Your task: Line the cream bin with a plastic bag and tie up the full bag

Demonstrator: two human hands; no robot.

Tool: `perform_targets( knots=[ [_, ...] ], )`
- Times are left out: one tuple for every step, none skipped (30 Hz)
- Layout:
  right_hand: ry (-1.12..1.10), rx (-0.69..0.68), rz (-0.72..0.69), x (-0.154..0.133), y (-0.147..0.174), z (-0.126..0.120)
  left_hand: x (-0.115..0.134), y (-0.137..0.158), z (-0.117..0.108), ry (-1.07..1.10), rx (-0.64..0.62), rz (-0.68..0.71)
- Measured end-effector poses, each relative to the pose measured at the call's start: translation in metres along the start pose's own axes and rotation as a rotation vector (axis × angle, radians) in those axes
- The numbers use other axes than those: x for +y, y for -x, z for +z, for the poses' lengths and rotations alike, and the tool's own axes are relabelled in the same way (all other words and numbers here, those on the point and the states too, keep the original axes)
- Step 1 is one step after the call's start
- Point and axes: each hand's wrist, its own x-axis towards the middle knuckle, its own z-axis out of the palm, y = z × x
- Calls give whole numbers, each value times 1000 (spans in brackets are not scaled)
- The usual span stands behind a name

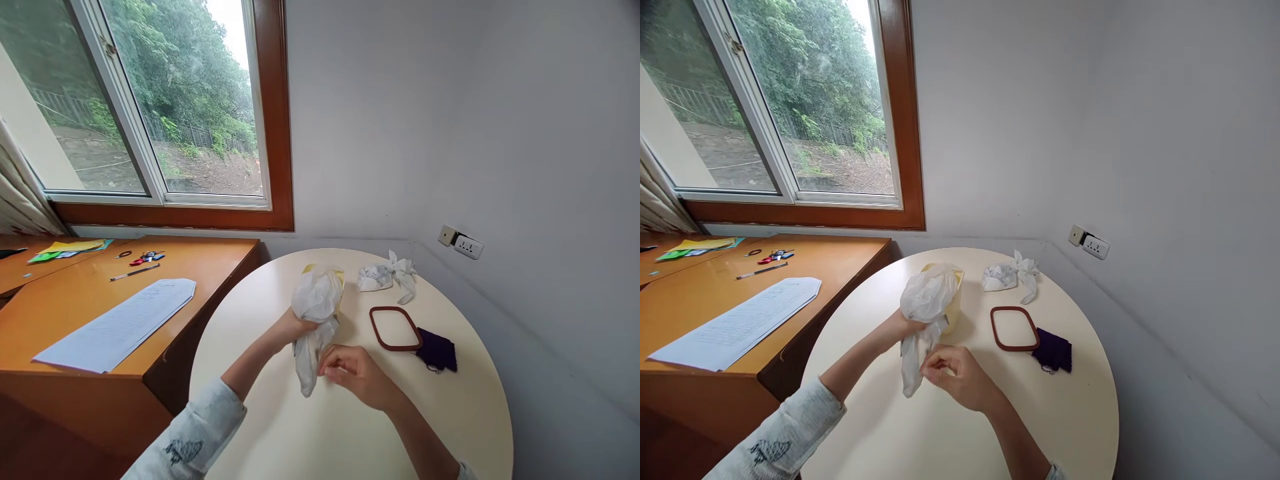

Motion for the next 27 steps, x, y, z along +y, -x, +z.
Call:
perform_targets(
  knots=[
    [5,58,3,3,0,-3,2,-2,-2,-28,-4,27],
    [9,128,2,7,-1,-5,5,-2,-4,-63,-17,60],
    [9,208,-5,11,-2,-8,9,-1,-6,-105,-38,95],
    [-3,287,-13,16,-3,-11,13,2,-6,-153,-63,124],
    [-30,350,-20,20,-5,-14,17,6,-6,-206,-89,148],
    [-70,380,-26,23,-6,-17,22,10,-5,-259,-116,166],
    [-127,369,-27,26,-7,-19,26,15,-3,-316,-149,187],
    [-198,317,-21,28,-8,-21,29,20,0,-374,-194,212],
    [-274,234,-4,29,-9,-23,32,24,4,-433,-254,237],
    [-349,145,17,29,-9,-24,33,28,7,-489,-333,260],
    [-416,72,34,28,-9,-25,33,31,11,-540,-415,278],
    [-472,25,45,27,-9,-25,31,33,15,-587,-488,286],
    [-514,2,47,26,-9,-25,28,35,18,-628,-541,285],
    [-543,-1,37,25,-9,-25,24,36,21,-665,-577,271],
    [-563,8,21,24,-8,-25,20,36,23,-697,-596,249],
    [-579,22,8,24,-8,-24,15,36,25,-724,-606,223],
    [-593,37,7,25,-7,-24,10,36,26,-746,-613,196],
    [-615,55,22,26,-6,-23,6,36,27,-768,-624,172],
    [-645,79,47,28,-6,-23,2,36,27,-786,-636,156],
    [-681,108,77,30,-5,-24,-2,36,27,-799,-645,147],
    [-721,146,98,31,-4,-25,-5,36,27,-809,-654,143],
    [-759,195,95,32,-3,-26,-7,36,27,-811,-659,142],
    [-790,251,69,31,-3,-28,-8,37,26,-803,-661,143],
    [-805,314,27,30,-3,-30,-9,37,24,-785,-657,143],
    [-794,385,-23,27,-3,-33,-10,38,22,-759,-649,138],
    [-732,458,-56,24,-3,-36,-10,39,20,-735,-639,127],
    [-635,531,-60,20,-3,-40,-11,40,18,-713,-628,113]
  ],
)
